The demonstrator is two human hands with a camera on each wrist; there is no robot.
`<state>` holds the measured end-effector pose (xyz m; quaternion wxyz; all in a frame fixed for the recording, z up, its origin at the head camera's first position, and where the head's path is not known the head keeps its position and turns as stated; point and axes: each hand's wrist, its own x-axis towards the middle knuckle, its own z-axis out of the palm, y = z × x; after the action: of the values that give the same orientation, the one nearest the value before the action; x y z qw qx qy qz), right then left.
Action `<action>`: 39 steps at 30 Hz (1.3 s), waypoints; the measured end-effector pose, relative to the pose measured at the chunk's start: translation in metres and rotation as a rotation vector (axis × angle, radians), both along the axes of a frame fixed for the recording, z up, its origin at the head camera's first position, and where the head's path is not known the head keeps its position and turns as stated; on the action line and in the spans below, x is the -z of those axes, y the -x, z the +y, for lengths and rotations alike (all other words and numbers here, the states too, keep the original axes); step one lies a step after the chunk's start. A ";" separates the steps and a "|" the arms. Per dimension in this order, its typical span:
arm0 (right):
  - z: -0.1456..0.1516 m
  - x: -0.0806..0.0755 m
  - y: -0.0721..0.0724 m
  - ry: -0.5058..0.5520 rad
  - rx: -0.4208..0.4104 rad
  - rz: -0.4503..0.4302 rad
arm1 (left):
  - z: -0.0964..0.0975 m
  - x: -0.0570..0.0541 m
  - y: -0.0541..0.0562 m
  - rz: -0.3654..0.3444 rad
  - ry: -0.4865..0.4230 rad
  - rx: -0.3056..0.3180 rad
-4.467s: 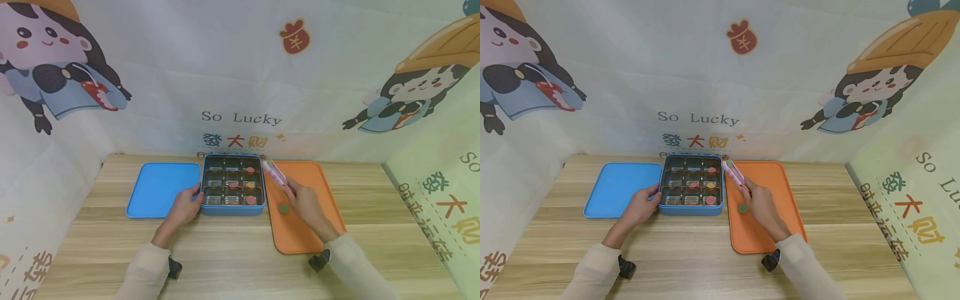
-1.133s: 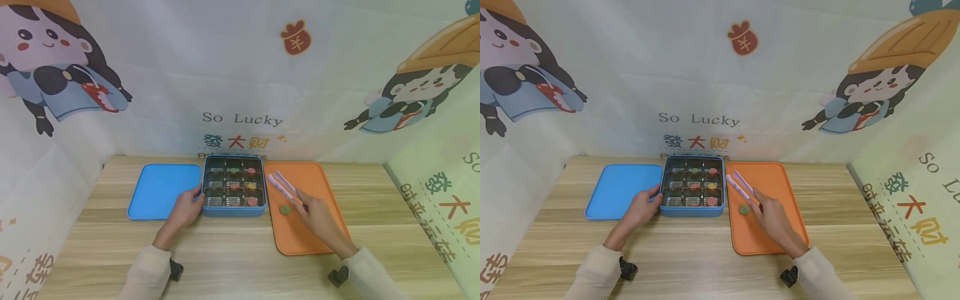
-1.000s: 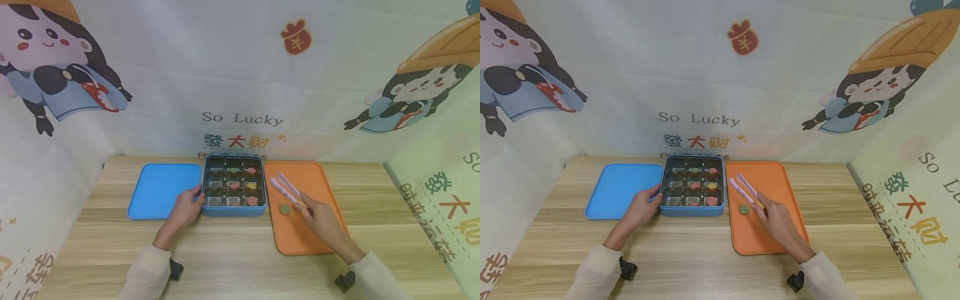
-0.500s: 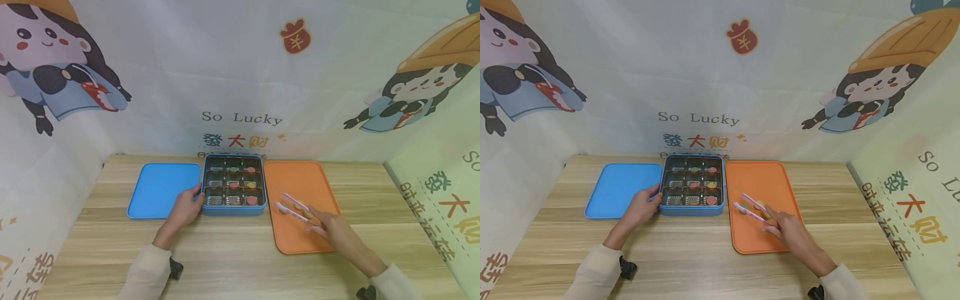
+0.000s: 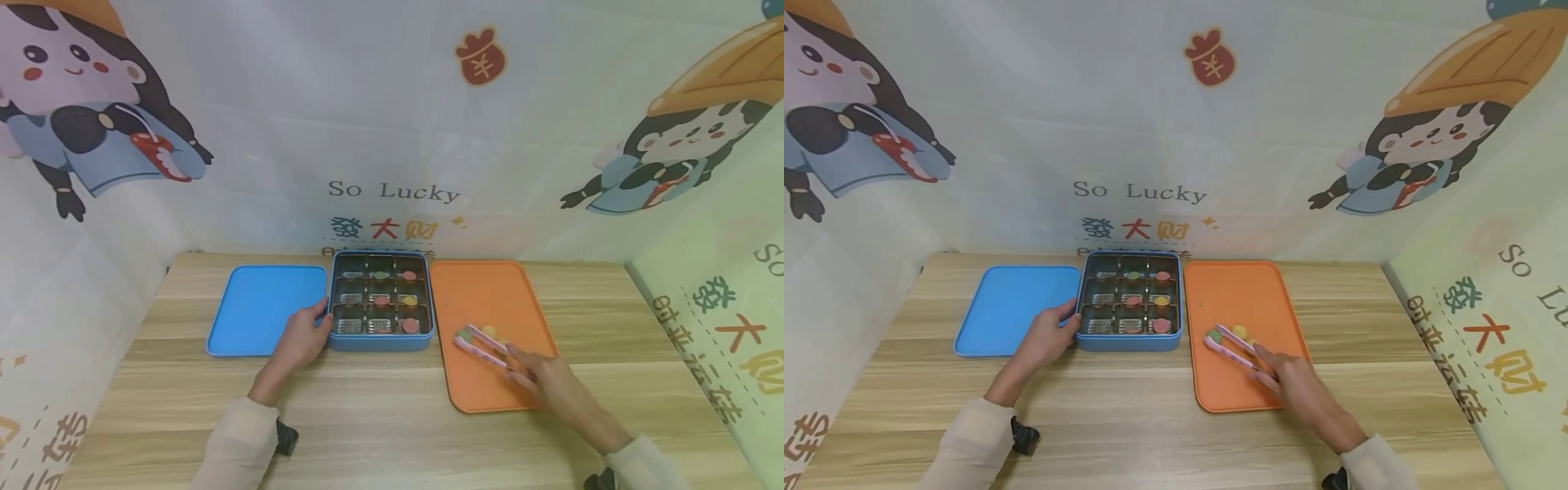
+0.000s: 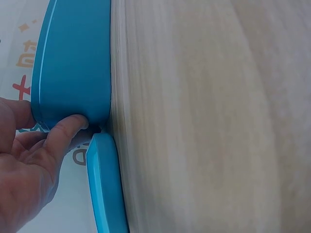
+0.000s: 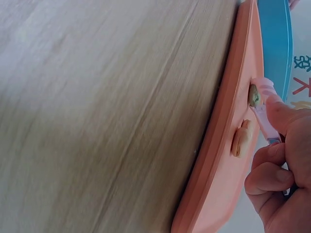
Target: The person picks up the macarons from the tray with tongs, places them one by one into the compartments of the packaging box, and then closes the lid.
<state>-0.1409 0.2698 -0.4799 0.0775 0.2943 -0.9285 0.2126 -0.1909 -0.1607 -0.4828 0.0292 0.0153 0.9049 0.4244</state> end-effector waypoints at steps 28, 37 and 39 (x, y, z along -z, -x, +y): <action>-0.033 -0.009 0.012 0.163 0.062 0.224 | 0.000 -0.002 -0.002 0.004 -0.025 -0.003; -0.066 -0.014 0.019 0.187 0.017 0.225 | 0.000 -0.002 -0.002 0.004 -0.023 -0.004; -0.072 -0.014 0.020 0.194 0.004 0.222 | 0.000 -0.002 -0.002 0.006 -0.023 -0.002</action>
<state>-0.1607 0.1973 -0.4655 0.2080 0.3054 -0.8900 0.2673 -0.1892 -0.1610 -0.4809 0.0258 0.0162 0.8999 0.4350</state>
